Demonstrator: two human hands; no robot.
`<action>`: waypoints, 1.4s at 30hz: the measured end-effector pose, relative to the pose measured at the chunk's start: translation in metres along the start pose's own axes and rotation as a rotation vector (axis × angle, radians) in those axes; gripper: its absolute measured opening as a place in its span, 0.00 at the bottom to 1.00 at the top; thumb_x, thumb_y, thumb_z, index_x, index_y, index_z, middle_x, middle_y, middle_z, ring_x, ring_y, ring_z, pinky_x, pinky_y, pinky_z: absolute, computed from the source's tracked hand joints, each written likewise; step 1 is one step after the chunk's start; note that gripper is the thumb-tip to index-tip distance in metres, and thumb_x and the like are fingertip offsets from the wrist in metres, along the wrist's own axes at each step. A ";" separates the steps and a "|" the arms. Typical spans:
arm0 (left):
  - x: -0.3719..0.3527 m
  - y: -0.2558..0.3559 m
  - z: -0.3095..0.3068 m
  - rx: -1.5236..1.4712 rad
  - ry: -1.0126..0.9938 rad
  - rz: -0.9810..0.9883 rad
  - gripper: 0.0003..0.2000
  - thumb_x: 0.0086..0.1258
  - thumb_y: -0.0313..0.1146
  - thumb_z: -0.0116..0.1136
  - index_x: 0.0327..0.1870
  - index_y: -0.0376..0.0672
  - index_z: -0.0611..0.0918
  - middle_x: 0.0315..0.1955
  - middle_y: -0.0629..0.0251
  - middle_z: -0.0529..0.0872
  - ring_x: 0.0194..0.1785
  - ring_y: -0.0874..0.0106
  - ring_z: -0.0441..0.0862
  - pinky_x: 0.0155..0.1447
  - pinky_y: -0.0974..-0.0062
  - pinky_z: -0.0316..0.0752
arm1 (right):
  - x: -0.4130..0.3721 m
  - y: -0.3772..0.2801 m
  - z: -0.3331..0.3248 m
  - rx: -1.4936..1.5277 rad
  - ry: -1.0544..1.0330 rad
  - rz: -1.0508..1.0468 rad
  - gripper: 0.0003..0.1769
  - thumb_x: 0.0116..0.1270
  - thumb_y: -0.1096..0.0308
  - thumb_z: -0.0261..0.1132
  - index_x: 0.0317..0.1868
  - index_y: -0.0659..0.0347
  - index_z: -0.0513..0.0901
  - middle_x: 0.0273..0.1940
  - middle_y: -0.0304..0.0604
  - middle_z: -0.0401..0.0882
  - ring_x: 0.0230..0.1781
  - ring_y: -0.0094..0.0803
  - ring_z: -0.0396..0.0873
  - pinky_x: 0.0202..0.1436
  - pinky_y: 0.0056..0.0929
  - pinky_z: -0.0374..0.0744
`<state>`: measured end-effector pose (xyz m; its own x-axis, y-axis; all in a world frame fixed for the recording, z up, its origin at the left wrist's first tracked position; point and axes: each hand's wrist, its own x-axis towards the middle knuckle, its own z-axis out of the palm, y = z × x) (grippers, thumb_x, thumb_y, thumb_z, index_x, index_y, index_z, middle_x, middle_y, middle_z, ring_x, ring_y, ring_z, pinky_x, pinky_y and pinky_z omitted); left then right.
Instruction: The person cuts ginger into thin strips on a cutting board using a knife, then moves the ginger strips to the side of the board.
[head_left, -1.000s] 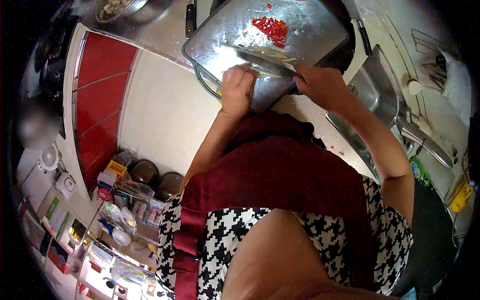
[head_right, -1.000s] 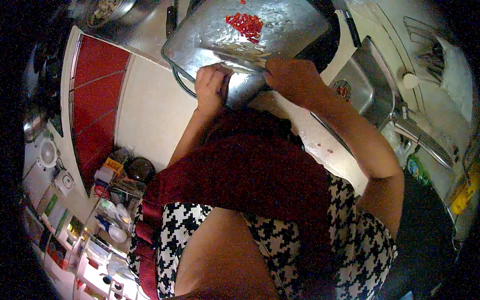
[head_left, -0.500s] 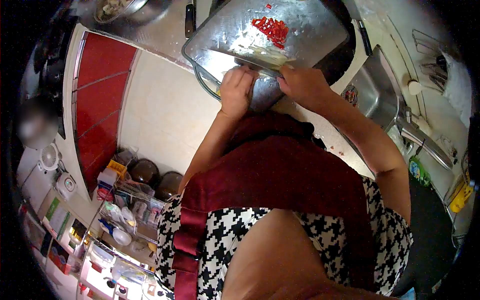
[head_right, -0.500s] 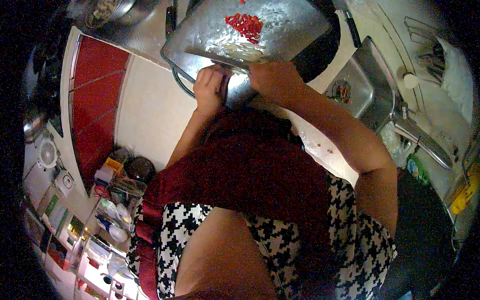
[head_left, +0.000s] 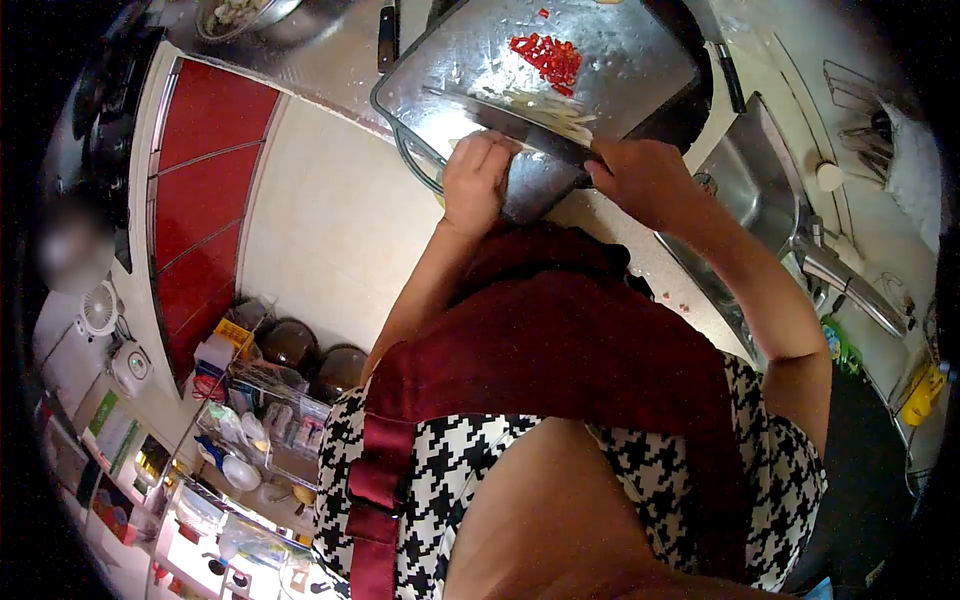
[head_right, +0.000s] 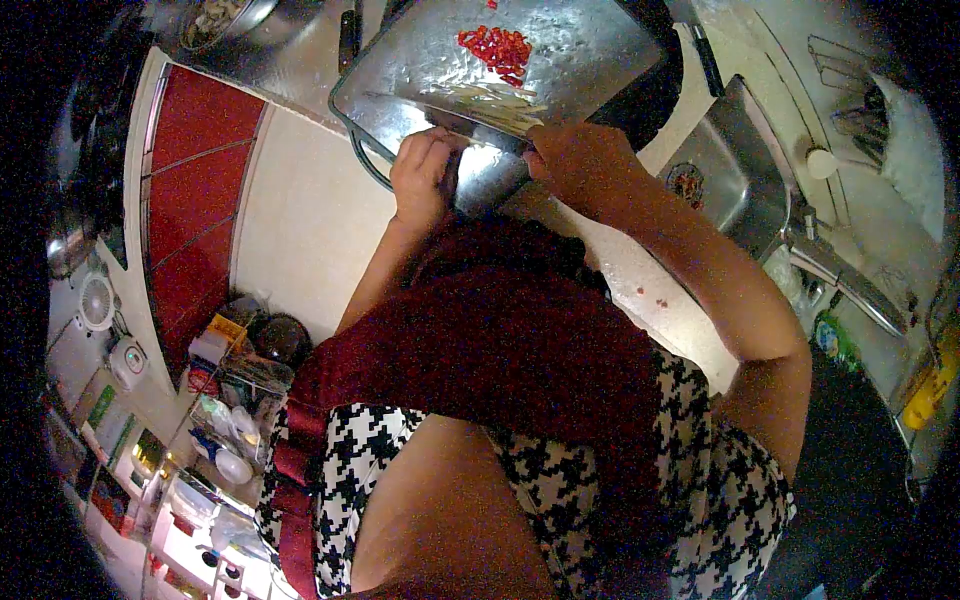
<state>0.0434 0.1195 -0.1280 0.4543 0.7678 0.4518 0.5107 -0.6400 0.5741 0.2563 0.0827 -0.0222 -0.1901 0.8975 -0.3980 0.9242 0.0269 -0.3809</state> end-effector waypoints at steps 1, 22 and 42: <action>0.000 0.000 -0.001 -0.003 0.000 0.001 0.08 0.52 0.20 0.60 0.33 0.43 0.82 0.36 0.64 0.82 0.40 0.63 0.80 0.42 0.69 0.76 | 0.000 0.000 0.000 -0.010 -0.007 -0.001 0.14 0.69 0.57 0.57 0.40 0.60 0.78 0.28 0.55 0.81 0.31 0.56 0.81 0.36 0.52 0.78; -0.002 -0.002 0.001 -0.017 0.003 0.016 0.08 0.51 0.21 0.60 0.33 0.43 0.82 0.36 0.64 0.82 0.40 0.62 0.79 0.43 0.68 0.76 | 0.017 0.007 0.035 0.056 0.076 0.008 0.14 0.67 0.57 0.59 0.37 0.61 0.77 0.30 0.55 0.81 0.33 0.55 0.81 0.38 0.51 0.78; 0.001 -0.010 -0.009 -0.029 -0.106 0.071 0.09 0.53 0.21 0.60 0.35 0.44 0.82 0.38 0.64 0.83 0.41 0.63 0.80 0.44 0.69 0.77 | 0.004 0.004 0.018 0.091 0.070 -0.035 0.17 0.67 0.56 0.58 0.36 0.64 0.79 0.29 0.56 0.82 0.31 0.55 0.83 0.37 0.52 0.81</action>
<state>0.0322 0.1268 -0.1268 0.5640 0.7124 0.4176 0.4543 -0.6900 0.5635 0.2532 0.0788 -0.0406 -0.1949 0.9254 -0.3250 0.8829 0.0211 -0.4691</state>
